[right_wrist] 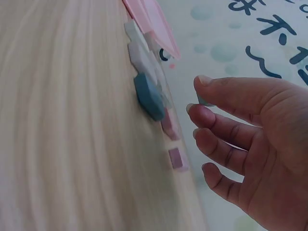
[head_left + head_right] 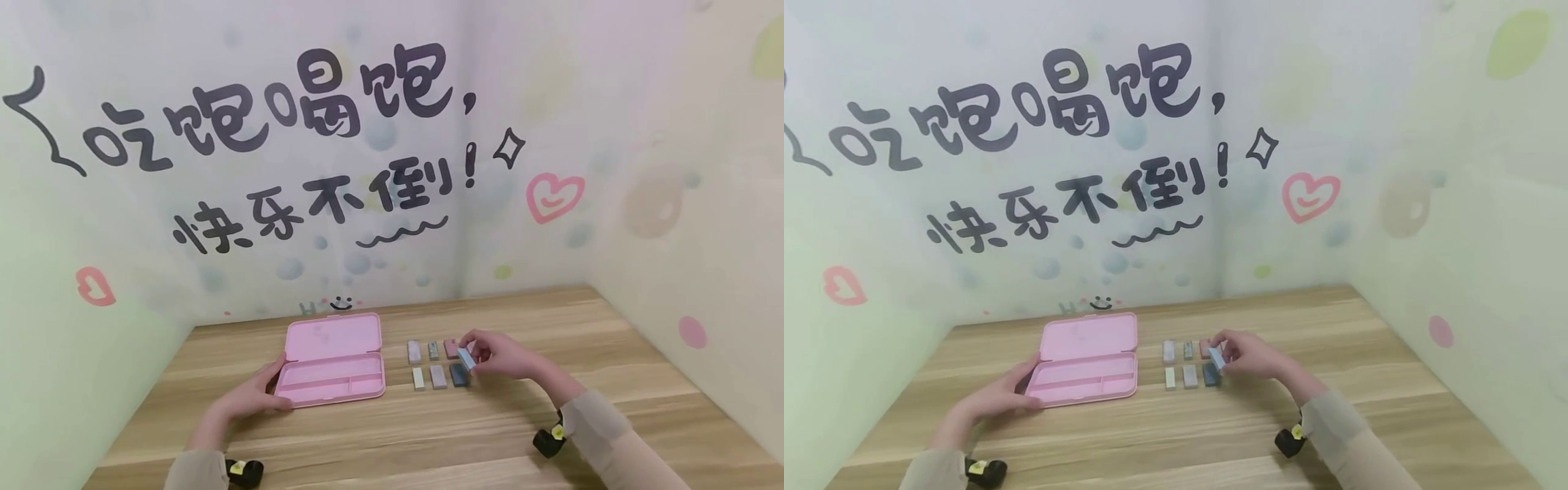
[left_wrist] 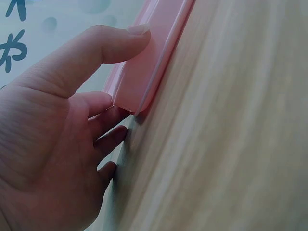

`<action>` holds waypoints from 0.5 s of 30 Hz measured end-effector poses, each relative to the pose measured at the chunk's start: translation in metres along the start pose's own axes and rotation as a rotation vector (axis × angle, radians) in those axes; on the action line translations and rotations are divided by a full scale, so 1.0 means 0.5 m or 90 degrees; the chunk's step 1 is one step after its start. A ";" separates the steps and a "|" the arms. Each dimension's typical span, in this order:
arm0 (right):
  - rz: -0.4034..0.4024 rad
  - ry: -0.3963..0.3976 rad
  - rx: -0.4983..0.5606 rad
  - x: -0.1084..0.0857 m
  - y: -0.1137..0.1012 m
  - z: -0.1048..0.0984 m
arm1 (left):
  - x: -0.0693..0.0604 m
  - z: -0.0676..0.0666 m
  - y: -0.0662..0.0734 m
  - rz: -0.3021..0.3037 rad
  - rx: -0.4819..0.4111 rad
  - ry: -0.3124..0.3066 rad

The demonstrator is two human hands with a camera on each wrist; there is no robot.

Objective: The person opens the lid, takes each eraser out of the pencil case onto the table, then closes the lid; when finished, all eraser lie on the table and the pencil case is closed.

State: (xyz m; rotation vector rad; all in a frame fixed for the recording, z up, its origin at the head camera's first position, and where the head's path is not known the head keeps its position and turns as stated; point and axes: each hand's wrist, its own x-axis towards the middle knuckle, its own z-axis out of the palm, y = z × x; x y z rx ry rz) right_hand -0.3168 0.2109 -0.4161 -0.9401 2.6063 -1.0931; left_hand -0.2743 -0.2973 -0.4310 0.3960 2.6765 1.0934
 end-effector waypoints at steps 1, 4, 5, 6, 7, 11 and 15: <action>0.003 0.003 -0.005 -0.004 0.006 -0.001 | 0.000 0.000 -0.002 0.003 0.001 -0.001; 0.004 0.008 -0.004 -0.014 0.019 -0.003 | 0.002 0.000 -0.007 0.012 0.002 -0.004; 0.004 0.009 -0.001 -0.016 0.022 -0.003 | 0.003 0.000 -0.008 0.014 0.000 -0.005; 0.004 0.009 0.004 -0.018 0.024 -0.003 | 0.003 0.000 -0.009 0.013 -0.004 -0.006; 0.005 0.010 0.008 -0.020 0.025 -0.003 | 0.004 0.000 -0.010 0.015 -0.004 -0.007; 0.018 0.008 0.011 -0.026 0.030 0.000 | 0.005 0.000 -0.011 0.012 -0.012 -0.006; 0.038 0.009 -0.007 -0.032 0.036 0.003 | 0.004 0.001 -0.008 0.011 -0.002 -0.004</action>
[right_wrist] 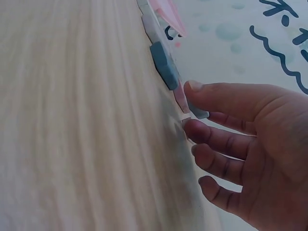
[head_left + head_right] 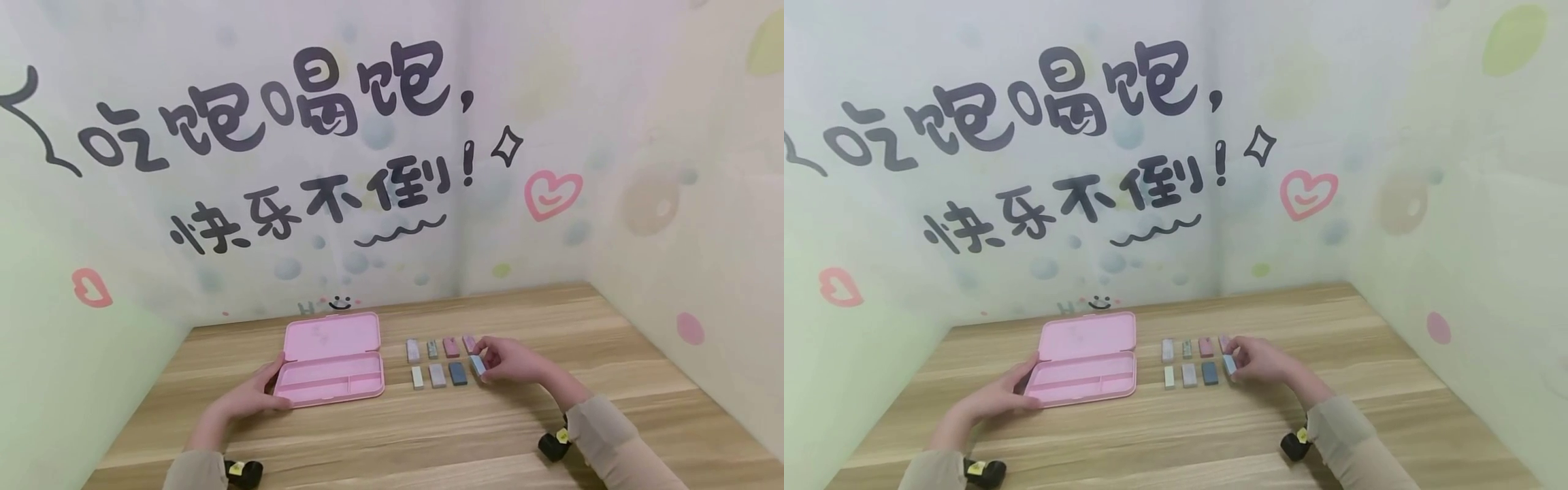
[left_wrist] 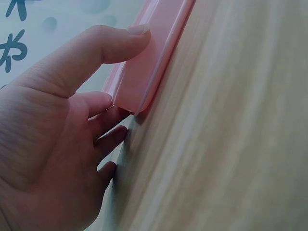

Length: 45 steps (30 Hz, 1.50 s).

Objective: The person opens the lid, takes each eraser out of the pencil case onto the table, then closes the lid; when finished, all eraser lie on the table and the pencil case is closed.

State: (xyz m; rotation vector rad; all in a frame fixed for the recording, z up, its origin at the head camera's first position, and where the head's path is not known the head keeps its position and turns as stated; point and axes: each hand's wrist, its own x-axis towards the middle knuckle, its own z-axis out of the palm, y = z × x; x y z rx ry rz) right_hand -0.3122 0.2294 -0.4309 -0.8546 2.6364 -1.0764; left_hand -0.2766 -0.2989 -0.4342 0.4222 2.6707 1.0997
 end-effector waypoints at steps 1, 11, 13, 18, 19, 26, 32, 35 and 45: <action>0.002 0.001 -0.007 -0.001 0.001 0.001 | -0.001 0.000 0.001 0.001 0.003 0.001; 0.008 0.008 -0.029 -0.004 0.008 0.006 | -0.006 0.004 0.005 0.015 -0.012 0.000; 0.011 0.012 -0.028 -0.004 0.010 0.009 | -0.006 0.004 0.004 0.013 -0.015 0.000; 0.016 0.011 -0.026 -0.004 0.019 0.021 | -0.009 0.005 0.002 -0.001 -0.007 -0.002; 0.016 0.009 -0.026 -0.004 0.020 0.022 | -0.010 0.005 0.002 -0.007 -0.005 -0.003; 0.006 0.015 -0.022 -0.004 0.022 0.024 | -0.012 0.002 0.008 -0.019 -0.016 -0.001; 0.005 0.010 -0.028 -0.003 0.016 0.026 | -0.016 -0.001 0.007 -0.025 -0.012 0.000; 0.013 0.004 -0.032 -0.003 0.008 0.023 | -0.016 -0.002 0.006 -0.021 -0.017 0.002; 0.016 0.010 -0.070 0.006 -0.040 0.004 | -0.004 -0.006 0.000 -0.008 -0.019 -0.002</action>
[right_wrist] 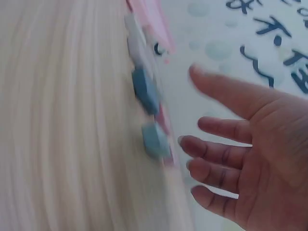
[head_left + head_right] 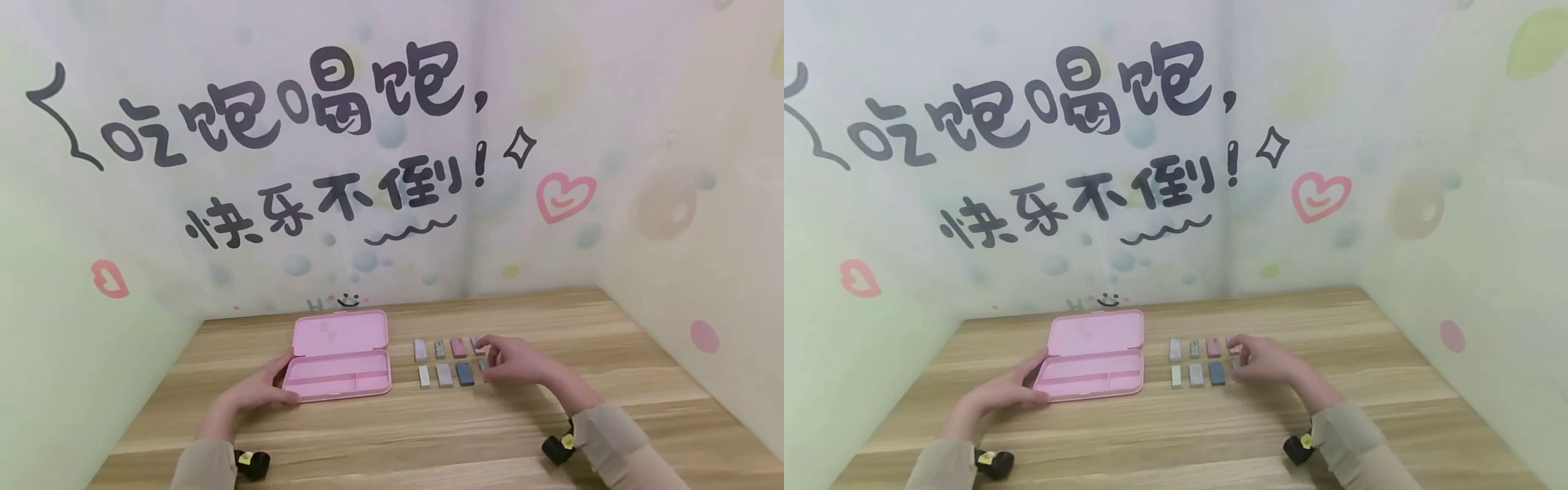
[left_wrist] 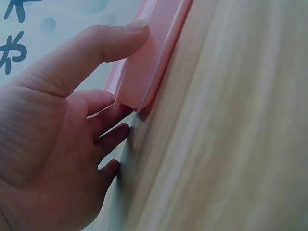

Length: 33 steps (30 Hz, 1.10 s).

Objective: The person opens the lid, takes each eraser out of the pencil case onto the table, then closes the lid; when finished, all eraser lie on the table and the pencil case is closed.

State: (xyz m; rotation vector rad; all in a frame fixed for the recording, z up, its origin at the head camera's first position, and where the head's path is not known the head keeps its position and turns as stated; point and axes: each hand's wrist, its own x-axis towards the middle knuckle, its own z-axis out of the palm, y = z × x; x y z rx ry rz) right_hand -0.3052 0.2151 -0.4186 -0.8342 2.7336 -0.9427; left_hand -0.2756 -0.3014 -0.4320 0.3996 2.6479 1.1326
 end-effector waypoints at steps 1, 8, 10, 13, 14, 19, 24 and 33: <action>-0.007 0.003 0.001 0.005 -0.009 0.005 | 0.001 -0.001 0.000 0.000 -0.002 -0.001; -0.093 0.004 0.017 0.045 -0.084 0.069 | 0.000 -0.008 0.007 -0.023 -0.021 -0.016; -0.095 0.008 0.033 0.059 -0.105 0.086 | -0.001 -0.009 0.010 -0.022 -0.021 -0.020; -0.078 0.017 0.043 0.082 -0.135 0.108 | -0.002 -0.011 0.013 -0.020 -0.014 -0.022; -0.073 0.016 0.053 0.091 -0.144 0.115 | -0.002 -0.012 0.013 -0.020 -0.010 -0.023; -0.037 0.007 0.104 0.137 -0.176 0.156 | -0.001 -0.013 0.008 -0.025 -0.007 -0.027; -0.006 0.014 0.157 0.169 -0.205 0.193 | -0.001 -0.011 0.009 -0.026 -0.012 -0.028; 0.027 0.051 0.188 0.185 -0.227 0.235 | 0.003 -0.010 0.014 -0.010 -0.028 -0.037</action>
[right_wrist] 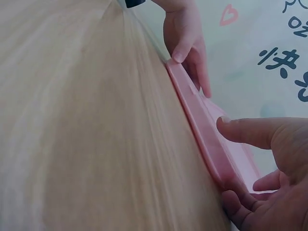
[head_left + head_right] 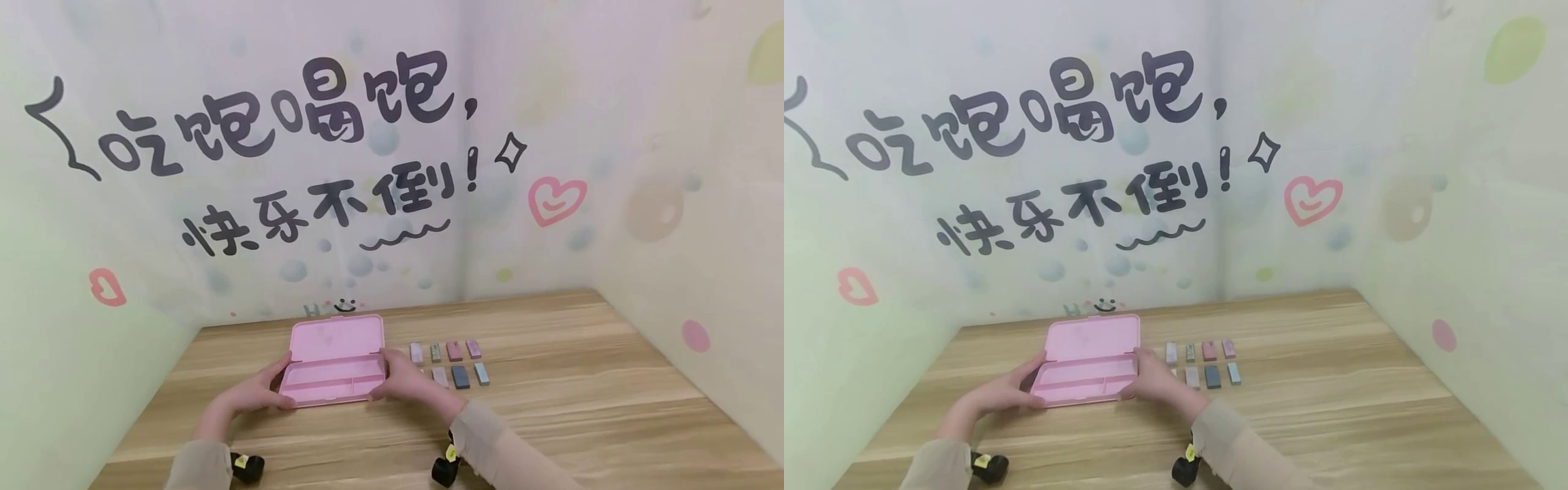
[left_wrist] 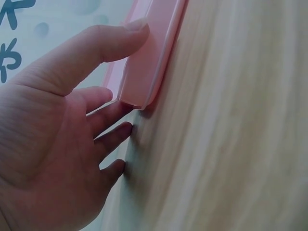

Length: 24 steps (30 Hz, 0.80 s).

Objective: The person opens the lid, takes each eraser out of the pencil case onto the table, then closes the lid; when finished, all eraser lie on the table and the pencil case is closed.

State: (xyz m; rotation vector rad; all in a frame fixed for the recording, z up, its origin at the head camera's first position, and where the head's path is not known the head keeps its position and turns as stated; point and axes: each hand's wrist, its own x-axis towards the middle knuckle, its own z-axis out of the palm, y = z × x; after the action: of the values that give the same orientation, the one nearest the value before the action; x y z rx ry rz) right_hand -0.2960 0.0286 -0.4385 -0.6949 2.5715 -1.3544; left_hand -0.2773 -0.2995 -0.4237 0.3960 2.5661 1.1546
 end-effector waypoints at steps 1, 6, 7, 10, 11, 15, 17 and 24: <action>-0.004 0.004 0.003 0.001 0.001 0.001 | 0.001 -0.001 0.000 0.003 -0.002 0.001; -0.028 0.011 -0.003 0.003 0.011 0.008 | 0.004 -0.006 -0.001 0.016 0.006 -0.015; -0.029 0.013 -0.009 0.004 0.013 0.009 | 0.004 -0.008 0.000 0.020 0.003 -0.020; -0.030 0.022 -0.033 0.005 0.014 0.011 | 0.006 -0.018 0.003 0.049 -0.005 -0.028; -0.027 0.024 -0.039 0.004 0.014 0.012 | 0.007 -0.020 0.005 0.058 -0.007 -0.026; -0.013 0.029 -0.050 0.001 0.010 0.011 | 0.012 -0.034 0.014 0.056 -0.014 0.001; -0.010 0.030 -0.053 0.000 0.009 0.010 | 0.017 -0.039 0.018 0.041 -0.018 0.022; -0.015 0.024 -0.064 -0.002 0.014 0.014 | 0.042 -0.044 0.012 0.031 -0.078 0.159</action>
State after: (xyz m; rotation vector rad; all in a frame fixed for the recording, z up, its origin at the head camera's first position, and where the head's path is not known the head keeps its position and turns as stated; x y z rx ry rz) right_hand -0.2952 0.0272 -0.4483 -0.7246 2.6850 -1.2635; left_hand -0.3039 -0.3030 -0.4087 0.3041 2.6883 1.4541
